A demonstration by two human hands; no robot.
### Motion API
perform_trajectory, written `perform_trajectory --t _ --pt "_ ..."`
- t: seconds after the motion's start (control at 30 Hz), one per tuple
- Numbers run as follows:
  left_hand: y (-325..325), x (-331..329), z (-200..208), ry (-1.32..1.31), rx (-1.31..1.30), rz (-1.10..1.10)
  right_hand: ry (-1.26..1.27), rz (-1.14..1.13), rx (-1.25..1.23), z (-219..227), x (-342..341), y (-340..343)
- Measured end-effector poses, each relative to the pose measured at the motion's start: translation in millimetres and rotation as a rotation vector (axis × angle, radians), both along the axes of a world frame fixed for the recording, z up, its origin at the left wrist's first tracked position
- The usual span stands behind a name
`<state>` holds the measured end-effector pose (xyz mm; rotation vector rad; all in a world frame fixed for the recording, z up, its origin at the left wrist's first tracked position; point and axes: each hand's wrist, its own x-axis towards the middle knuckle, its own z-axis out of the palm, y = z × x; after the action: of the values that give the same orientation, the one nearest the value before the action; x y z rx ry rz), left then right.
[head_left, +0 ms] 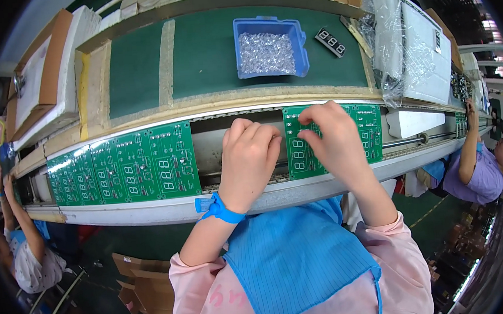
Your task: The person assembles electronic components onto a green printed circuit board by hand, attaching LED display modules and plastic components.
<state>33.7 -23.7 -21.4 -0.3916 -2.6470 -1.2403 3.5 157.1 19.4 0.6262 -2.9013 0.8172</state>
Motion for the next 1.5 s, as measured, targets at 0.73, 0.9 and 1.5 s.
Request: perform_trajectory --t 0.73,0.9,1.5 --pt "108.5 51.8 5.3 0.222 0.021 -0.455 -0.140 -0.438 -0.428 22.2 67.9 137.1" --pt "112.8 54.1 1.8 0.163 -0.160 -0.496 -0.006 -0.585 -0.215 -3.1 99.0 131.8" --pt "112.1 53.8 -0.3 0.063 -0.283 -0.502 0.167 -0.596 -0.018 -31.8 90.7 97.1"
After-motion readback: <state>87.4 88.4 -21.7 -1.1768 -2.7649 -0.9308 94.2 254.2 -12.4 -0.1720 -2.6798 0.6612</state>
